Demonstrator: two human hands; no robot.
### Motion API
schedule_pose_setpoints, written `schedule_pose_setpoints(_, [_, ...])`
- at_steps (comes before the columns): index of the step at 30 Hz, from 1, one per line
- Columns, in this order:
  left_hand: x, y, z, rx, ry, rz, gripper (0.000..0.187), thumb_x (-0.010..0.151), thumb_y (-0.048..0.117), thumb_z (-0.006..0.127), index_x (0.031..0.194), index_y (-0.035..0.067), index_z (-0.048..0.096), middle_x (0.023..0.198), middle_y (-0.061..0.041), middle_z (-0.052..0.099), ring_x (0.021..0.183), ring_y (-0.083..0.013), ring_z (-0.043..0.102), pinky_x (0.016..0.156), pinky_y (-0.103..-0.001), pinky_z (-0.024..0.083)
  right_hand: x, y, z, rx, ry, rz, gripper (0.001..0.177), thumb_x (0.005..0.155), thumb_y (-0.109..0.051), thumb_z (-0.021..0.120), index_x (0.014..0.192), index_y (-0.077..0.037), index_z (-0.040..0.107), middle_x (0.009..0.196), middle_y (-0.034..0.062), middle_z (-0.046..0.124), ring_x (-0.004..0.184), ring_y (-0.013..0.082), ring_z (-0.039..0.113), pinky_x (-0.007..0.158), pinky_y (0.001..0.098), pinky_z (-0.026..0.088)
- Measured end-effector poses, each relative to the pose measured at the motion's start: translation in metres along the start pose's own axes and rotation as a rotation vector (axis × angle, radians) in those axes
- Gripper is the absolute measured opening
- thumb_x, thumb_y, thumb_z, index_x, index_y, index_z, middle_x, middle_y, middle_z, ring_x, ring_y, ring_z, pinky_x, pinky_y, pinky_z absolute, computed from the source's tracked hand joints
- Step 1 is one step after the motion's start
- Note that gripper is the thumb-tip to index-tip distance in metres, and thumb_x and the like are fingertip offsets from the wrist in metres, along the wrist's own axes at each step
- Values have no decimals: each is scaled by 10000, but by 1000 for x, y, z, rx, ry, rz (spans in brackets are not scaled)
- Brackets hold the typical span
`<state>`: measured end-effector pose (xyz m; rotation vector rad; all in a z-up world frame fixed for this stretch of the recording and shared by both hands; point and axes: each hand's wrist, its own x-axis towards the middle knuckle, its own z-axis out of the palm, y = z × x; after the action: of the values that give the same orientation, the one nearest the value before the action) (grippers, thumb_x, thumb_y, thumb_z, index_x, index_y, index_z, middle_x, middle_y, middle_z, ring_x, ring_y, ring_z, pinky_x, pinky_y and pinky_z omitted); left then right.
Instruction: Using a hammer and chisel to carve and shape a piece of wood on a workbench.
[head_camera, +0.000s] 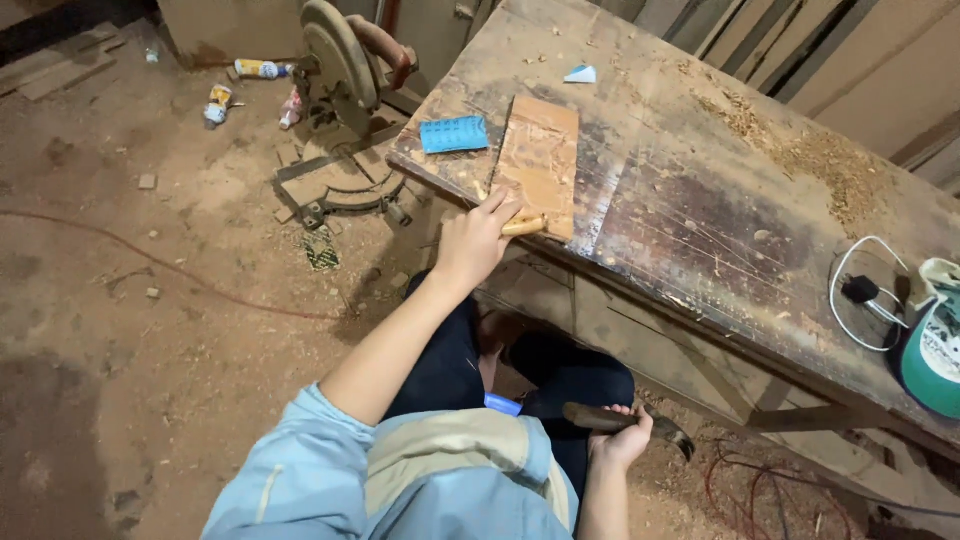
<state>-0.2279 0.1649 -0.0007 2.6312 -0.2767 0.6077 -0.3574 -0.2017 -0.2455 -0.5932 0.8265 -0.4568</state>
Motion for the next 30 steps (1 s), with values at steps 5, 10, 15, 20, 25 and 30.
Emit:
schedule_pose_setpoints(5, [-7, 0, 11, -144, 106, -43, 462, 801, 102, 748, 1247, 162, 642, 1445, -60, 531, 671, -345, 697, 444, -413, 537, 1, -3, 2, 1, 8, 6, 224, 973, -278, 550, 776, -197, 479, 668, -58, 480, 615, 112, 517, 675, 283, 483])
schedule_pose_setpoints(10, [-10, 2, 7, -241, 28, -111, 452, 862, 135, 670, 1308, 192, 621, 1488, 3, 481, 799, -327, 706, 466, -415, 543, 0, -4, 0, 29, 5, 14, 247, 987, -280, 553, 763, -183, 510, 682, -38, 519, 633, 132, 545, 662, 271, 504])
schedule_pose_setpoints(15, [-12, 4, 1, -282, 22, -108, 477, 864, 137, 685, 1329, 204, 603, 1494, 5, 461, 782, -341, 708, 541, -442, 584, -6, -4, 3, 35, 8, 16, 213, 1008, -272, 539, 816, -198, 486, 701, -45, 510, 648, 122, 544, 683, 284, 500])
schedule_pose_setpoints(20, [-11, 1, 4, -302, 45, -80, 393, 921, 329, 661, 1284, 184, 623, 1469, -19, 487, 817, -321, 720, 570, -438, 603, 4, -3, -2, 54, -11, 6, 208, 1020, -279, 535, 832, -206, 485, 712, -43, 512, 667, 118, 546, 695, 266, 509])
schedule_pose_setpoints(25, [-13, 5, -5, -314, 8, -133, 404, 902, 381, 677, 1268, 220, 625, 1470, 23, 486, 921, -324, 708, 605, -462, 588, 6, -1, -5, 59, -31, 11, 213, 997, -276, 561, 807, -200, 503, 697, -60, 503, 644, 103, 554, 683, 284, 486])
schedule_pose_setpoints(30, [-20, 10, -12, -609, 587, -174, 192, 839, 198, 771, 972, 111, 663, 983, -42, 628, 883, -193, 598, 774, -352, 473, 18, 2, -9, 53, -41, -4, 245, 1032, -303, 529, 808, -215, 483, 709, -60, 492, 655, 108, 546, 691, 283, 499])
